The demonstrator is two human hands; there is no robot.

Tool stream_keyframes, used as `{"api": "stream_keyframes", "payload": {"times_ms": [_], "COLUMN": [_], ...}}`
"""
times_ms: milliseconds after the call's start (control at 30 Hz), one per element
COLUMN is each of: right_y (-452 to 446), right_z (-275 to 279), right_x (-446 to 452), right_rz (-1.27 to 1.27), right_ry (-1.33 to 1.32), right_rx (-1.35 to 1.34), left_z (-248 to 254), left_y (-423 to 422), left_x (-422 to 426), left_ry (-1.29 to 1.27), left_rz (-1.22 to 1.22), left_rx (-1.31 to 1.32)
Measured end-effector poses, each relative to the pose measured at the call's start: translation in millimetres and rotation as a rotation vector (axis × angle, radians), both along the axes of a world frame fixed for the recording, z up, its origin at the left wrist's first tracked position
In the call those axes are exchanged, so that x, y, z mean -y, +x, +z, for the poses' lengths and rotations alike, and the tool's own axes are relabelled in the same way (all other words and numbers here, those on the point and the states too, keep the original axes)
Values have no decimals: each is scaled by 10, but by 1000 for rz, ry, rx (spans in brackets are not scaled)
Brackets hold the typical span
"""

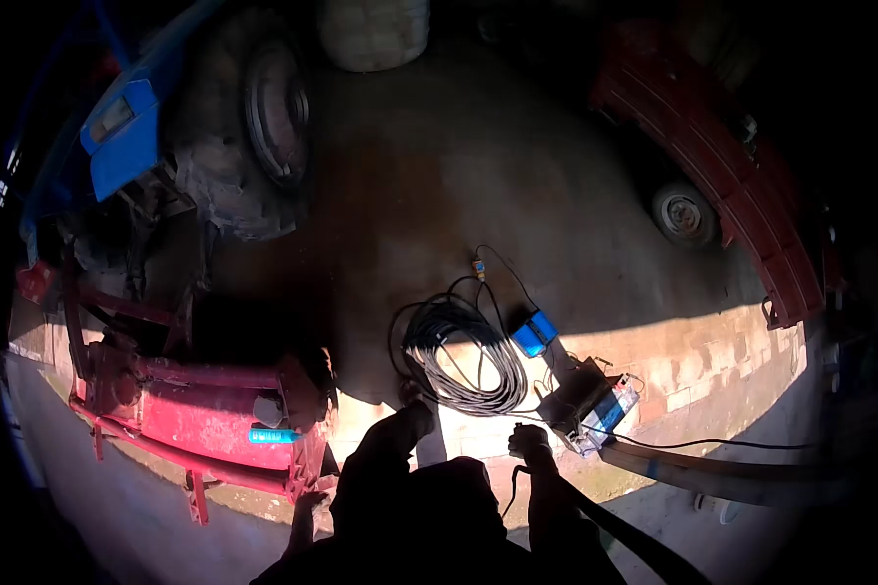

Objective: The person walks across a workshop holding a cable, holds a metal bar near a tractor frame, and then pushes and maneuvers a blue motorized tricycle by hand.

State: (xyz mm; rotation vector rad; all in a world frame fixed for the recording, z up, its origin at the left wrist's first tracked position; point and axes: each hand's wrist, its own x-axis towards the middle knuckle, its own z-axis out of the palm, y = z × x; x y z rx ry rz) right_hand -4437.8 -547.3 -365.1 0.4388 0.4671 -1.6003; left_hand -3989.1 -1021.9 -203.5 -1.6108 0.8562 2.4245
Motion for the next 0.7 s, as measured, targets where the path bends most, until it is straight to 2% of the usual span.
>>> {"api": "stream_keyframes", "payload": {"times_ms": [33,100,167,200,233,267,300,333,367,400,433,500,533,600,633,667,700], "right_y": [-16,39,-88,-243,-439,-652,-853,-1081,-1355,-1608,-1885,-2513,-2832,-3489,-3857,-4223,-4533], "right_z": [6,228,643,1109,1886,2045,2106,2044,2142,2184,2156,1903,1845,943,667,352,685], "right_x": [20,26,82,332,775,981,1115,1189,1390,1645,1847,2151,2339,2427,2593,2739,3054], "right_rz": [0,-31,-71,-73,-49,-78,-104,-123,-141,-159,-230,-159,-141,221,550,818,820], "right_ry": [-7,225,460,757,1062,1077,1090,1007,921,1036,904,718,622,637,624,573,608], "right_rx": [-5,-130,-275,-362,-421,-418,-411,-455,-499,-527,-429,-668,-781,-1602,-1943,-2306,-1723], "left_z": [212,711,629,552,460,367,602,511,425,320,381,817,682,638,674,287,14], "left_y": [-454,-1397,-1963,-2169,-2367,-2563,-2898,-3076,-3280,-3473,-3689,-4232,-4433,-4806,-5018,-4982,-5021], "left_x": [216,630,1136,1314,1495,1675,1763,1865,1960,2069,2086,2028,2172,2321,2370,2470,2509], "left_ry": [-219,-673,-587,-800,-1060,-1322,-1424,-1424,-1765,-2111,-2115,-1117,-970,-481,-510,-472,-407], "left_rz": [-93,-284,-187,-393,-585,-715,-815,-817,-932,-1036,-1038,-476,-333,-95,-78,4,99], "left_rx": [-1,27,30,-45,-102,-149,-153,-160,-169,-173,-175,-20,-57,39,128,76,202]}}
